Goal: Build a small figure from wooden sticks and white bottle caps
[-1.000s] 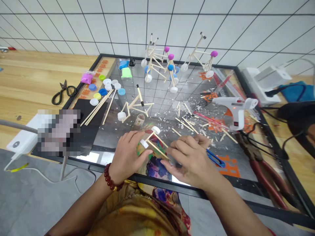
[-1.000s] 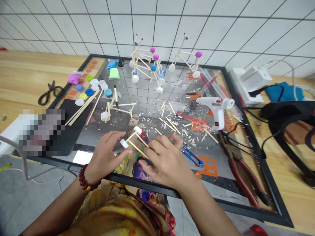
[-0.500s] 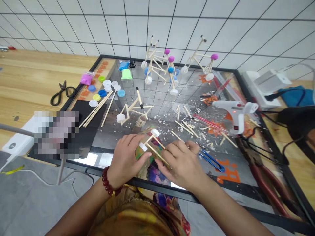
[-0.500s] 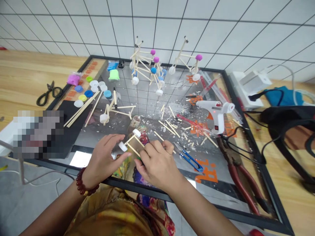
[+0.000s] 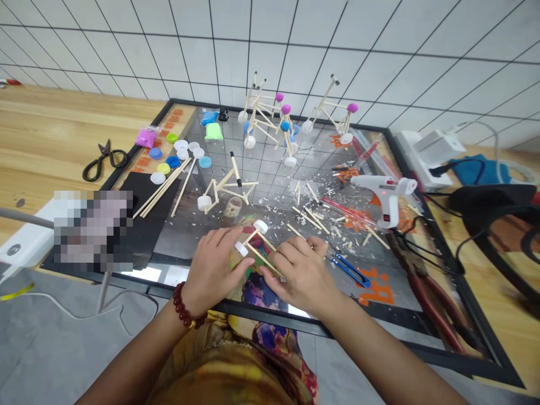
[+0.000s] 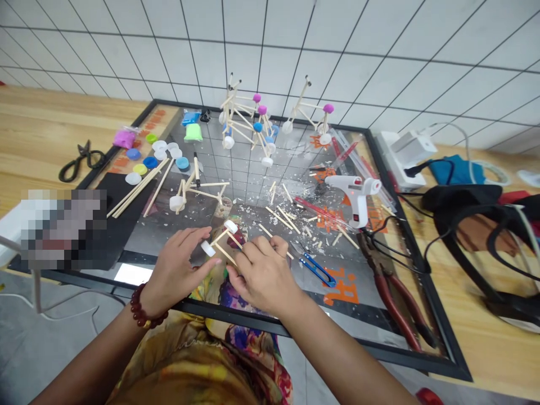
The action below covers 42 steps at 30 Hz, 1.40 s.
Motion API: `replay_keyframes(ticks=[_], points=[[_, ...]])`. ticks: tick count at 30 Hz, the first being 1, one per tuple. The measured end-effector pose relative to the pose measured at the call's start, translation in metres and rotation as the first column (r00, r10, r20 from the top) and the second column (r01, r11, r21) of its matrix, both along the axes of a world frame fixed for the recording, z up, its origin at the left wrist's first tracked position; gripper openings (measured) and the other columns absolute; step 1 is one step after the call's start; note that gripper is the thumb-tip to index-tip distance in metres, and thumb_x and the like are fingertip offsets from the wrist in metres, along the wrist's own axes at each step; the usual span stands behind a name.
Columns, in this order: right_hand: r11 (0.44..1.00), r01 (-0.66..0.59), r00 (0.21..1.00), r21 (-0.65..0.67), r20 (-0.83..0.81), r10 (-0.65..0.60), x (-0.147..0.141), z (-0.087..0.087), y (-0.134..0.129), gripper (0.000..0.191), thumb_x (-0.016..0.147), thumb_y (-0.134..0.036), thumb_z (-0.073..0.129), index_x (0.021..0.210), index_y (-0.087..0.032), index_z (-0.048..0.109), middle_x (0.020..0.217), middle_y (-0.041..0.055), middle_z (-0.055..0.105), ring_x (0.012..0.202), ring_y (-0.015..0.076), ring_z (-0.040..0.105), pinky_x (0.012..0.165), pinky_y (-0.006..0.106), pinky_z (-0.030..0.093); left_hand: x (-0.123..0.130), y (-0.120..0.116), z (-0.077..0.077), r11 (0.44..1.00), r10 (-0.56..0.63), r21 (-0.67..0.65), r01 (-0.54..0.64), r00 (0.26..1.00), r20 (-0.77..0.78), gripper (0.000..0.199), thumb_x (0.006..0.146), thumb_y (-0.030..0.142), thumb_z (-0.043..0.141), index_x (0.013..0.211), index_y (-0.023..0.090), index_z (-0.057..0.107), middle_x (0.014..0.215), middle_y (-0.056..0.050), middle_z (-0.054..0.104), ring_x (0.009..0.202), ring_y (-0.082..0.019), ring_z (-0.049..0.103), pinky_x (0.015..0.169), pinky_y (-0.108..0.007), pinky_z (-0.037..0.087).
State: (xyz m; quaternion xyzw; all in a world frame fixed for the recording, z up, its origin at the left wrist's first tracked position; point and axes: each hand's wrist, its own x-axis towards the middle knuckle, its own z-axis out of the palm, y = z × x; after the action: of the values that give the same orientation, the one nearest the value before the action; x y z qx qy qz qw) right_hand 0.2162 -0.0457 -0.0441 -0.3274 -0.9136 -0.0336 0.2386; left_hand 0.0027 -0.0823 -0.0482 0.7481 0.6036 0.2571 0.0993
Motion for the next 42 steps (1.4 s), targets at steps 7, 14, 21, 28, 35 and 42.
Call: replay_keyframes(ticks=[7,14,21,28,35,42], points=[[1.000,-0.011,0.998,0.003,-0.062,0.011,0.000,0.000,0.001,0.015,0.093,-0.029,0.060,0.083,-0.018,0.064,0.074,0.0013,0.063,0.082,0.0186,0.050,0.077,0.039,0.022,0.000,0.002,-0.002,1.000,0.017,0.014,-0.017,0.999,0.029,0.050,0.088,0.036,0.069,0.133,0.023,0.051,0.114,-0.008,0.067,0.105,-0.027,0.063,0.091,-0.043,0.051],[0.999,-0.018,0.992,-0.041,-0.127,0.013,0.002,0.001,0.004,0.012,0.094,-0.024,0.060,0.084,-0.020,0.064,0.076,-0.0001,0.066,0.083,0.0170,0.053,0.079,0.038,0.022,0.000,0.002,0.000,1.000,0.022,-0.022,-0.021,0.998,0.052,0.051,0.087,0.033,0.070,0.134,0.024,0.052,0.114,-0.007,0.067,0.107,-0.026,0.063,0.092,-0.042,0.051],[1.000,-0.028,0.985,0.003,-0.168,0.029,0.005,0.000,0.009,0.011,0.092,-0.023,0.060,0.084,-0.021,0.066,0.077,-0.0009,0.067,0.083,0.0165,0.054,0.080,0.038,0.022,0.000,0.003,-0.001,1.000,0.022,-0.002,-0.022,0.999,0.038,0.049,0.086,0.034,0.071,0.130,0.021,0.054,0.114,-0.009,0.068,0.106,-0.027,0.063,0.093,-0.044,0.050],[1.000,-0.001,0.983,0.017,-0.184,0.004,0.007,-0.002,0.013,0.011,0.092,-0.024,0.062,0.082,-0.021,0.066,0.076,-0.0007,0.068,0.083,0.0170,0.054,0.083,0.039,0.023,-0.001,0.003,-0.003,1.000,0.003,0.010,-0.003,1.000,0.027,0.055,0.085,0.037,0.072,0.134,0.019,0.052,0.113,-0.009,0.068,0.103,-0.027,0.062,0.091,-0.044,0.050],[0.997,-0.067,0.980,0.027,-0.188,0.071,0.007,-0.001,0.010,0.009,0.092,-0.024,0.062,0.084,-0.020,0.065,0.076,-0.0015,0.066,0.084,0.0165,0.053,0.082,0.039,0.022,-0.001,0.003,-0.001,1.000,0.003,-0.003,-0.003,0.999,0.035,0.054,0.085,0.034,0.071,0.134,0.019,0.052,0.114,-0.009,0.068,0.105,-0.027,0.062,0.093,-0.044,0.050],[0.993,-0.111,0.984,0.036,-0.138,0.115,0.005,0.002,0.008,0.015,0.092,-0.029,0.061,0.084,-0.018,0.065,0.074,-0.0005,0.064,0.080,0.0170,0.054,0.079,0.039,0.023,0.000,0.002,-0.001,1.000,0.004,-0.004,-0.004,0.999,0.034,0.050,0.086,0.033,0.071,0.131,0.020,0.052,0.117,-0.009,0.067,0.109,-0.028,0.062,0.092,-0.043,0.050]])
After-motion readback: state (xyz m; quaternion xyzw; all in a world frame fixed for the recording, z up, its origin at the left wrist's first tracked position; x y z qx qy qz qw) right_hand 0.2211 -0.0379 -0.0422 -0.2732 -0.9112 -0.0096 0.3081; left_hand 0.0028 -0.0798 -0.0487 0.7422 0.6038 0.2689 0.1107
